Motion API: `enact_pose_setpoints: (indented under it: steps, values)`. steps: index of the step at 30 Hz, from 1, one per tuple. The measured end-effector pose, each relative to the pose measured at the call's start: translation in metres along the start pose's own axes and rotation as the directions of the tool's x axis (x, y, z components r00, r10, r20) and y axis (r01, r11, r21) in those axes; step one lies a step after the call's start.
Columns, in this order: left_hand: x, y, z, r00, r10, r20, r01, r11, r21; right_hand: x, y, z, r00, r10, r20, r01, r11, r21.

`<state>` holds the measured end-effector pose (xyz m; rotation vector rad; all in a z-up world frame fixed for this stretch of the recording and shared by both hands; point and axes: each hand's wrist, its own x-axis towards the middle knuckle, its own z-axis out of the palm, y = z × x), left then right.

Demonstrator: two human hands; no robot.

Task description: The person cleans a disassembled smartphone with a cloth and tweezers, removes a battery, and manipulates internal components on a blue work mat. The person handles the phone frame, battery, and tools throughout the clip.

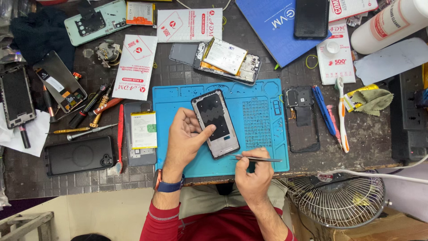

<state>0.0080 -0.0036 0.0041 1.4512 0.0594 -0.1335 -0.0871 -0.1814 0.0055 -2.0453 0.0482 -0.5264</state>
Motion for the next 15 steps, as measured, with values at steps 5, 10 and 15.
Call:
enact_pose_setpoints:
  steps: [5,10,15]
  values:
    - [0.0016,0.0018,0.0032,0.999,-0.006,-0.031,0.006,1.000,0.010,-0.0006,0.0016,0.0000,1.000,0.012,-0.003,-0.012,1.000,0.016]
    - [0.0004,0.0036,0.0029,0.997,-0.030,-0.068,0.032,0.999,0.035,-0.0032,0.0031,-0.0033,0.997,0.069,-0.019,-0.066,0.991,0.118]
    - [-0.0010,0.0059,0.0043,0.994,-0.071,-0.084,0.077,0.994,0.077,-0.0053,0.0057,-0.0040,0.999,0.043,-0.021,-0.042,0.997,0.062]
